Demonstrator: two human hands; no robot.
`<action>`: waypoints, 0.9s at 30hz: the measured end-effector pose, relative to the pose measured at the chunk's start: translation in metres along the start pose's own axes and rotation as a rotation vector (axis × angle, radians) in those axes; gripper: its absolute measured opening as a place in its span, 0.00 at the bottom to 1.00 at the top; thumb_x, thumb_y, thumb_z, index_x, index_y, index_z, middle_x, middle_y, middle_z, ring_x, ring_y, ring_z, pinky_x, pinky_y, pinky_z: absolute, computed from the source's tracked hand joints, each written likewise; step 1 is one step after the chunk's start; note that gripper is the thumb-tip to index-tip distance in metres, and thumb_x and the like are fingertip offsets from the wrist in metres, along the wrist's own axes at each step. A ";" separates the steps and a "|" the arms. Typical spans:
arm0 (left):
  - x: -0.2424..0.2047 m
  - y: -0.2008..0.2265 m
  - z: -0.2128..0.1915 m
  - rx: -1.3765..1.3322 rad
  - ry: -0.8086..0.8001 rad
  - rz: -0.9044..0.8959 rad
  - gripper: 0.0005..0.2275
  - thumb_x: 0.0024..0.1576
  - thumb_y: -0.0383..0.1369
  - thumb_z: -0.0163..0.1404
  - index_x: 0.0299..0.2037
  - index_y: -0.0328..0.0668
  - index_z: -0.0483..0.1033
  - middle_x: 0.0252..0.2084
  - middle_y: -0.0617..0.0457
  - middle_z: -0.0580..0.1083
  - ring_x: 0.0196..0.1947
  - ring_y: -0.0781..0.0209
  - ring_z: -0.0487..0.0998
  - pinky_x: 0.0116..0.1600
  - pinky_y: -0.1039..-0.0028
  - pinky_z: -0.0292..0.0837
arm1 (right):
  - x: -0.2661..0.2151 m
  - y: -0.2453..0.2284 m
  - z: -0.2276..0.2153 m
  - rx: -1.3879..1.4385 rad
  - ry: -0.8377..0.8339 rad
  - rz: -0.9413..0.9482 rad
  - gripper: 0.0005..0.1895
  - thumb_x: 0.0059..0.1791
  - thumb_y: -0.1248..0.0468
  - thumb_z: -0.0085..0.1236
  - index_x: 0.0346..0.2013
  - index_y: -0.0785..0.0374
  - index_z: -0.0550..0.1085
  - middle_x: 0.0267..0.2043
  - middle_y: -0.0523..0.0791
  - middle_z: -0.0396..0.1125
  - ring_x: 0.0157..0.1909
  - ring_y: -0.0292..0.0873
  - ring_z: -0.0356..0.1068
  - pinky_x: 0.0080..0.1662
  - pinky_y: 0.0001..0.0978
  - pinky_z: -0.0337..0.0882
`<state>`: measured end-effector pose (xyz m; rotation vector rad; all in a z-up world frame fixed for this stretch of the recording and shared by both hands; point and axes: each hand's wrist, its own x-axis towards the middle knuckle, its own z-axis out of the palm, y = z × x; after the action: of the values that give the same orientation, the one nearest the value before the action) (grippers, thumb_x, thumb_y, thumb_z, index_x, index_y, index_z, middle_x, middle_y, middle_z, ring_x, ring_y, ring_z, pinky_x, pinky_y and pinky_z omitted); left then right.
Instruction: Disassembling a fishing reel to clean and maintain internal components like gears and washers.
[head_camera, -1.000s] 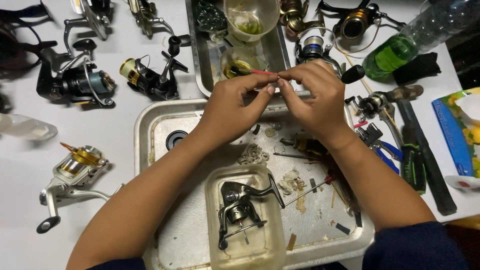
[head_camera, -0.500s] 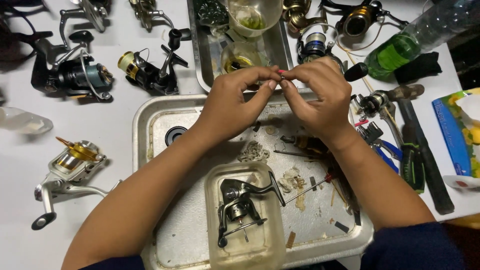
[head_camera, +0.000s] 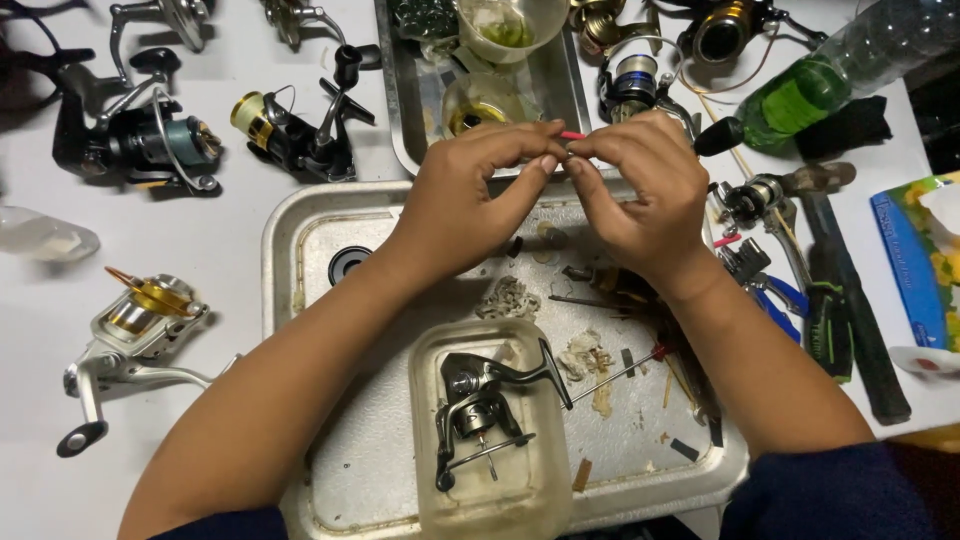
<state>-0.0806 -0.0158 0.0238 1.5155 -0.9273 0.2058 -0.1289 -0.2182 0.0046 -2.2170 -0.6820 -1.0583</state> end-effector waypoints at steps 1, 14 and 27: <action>0.000 0.001 -0.001 0.004 -0.002 0.006 0.05 0.61 0.25 0.54 0.43 0.39 0.82 0.45 0.41 0.81 0.49 0.40 0.83 0.52 0.59 0.78 | 0.000 -0.001 0.000 0.023 -0.003 0.028 0.02 0.54 0.71 0.63 0.39 0.69 0.81 0.35 0.52 0.74 0.36 0.56 0.70 0.42 0.44 0.69; 0.003 0.013 -0.007 -0.003 -0.119 -0.066 0.06 0.63 0.26 0.51 0.45 0.37 0.80 0.47 0.43 0.81 0.55 0.52 0.82 0.59 0.68 0.80 | 0.020 -0.021 -0.014 -0.076 -0.115 -0.060 0.05 0.55 0.74 0.64 0.41 0.78 0.79 0.37 0.57 0.75 0.38 0.53 0.72 0.43 0.42 0.68; 0.005 0.008 -0.010 -0.115 -0.123 -0.438 0.05 0.61 0.34 0.57 0.38 0.44 0.84 0.28 0.63 0.77 0.26 0.79 0.69 0.31 0.86 0.64 | 0.027 -0.032 -0.014 -0.124 -0.118 -0.136 0.04 0.53 0.76 0.66 0.38 0.76 0.78 0.38 0.56 0.71 0.40 0.55 0.66 0.44 0.45 0.63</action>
<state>-0.0788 -0.0081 0.0345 1.5962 -0.6682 -0.2549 -0.1419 -0.2002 0.0430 -2.3826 -0.8492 -1.0684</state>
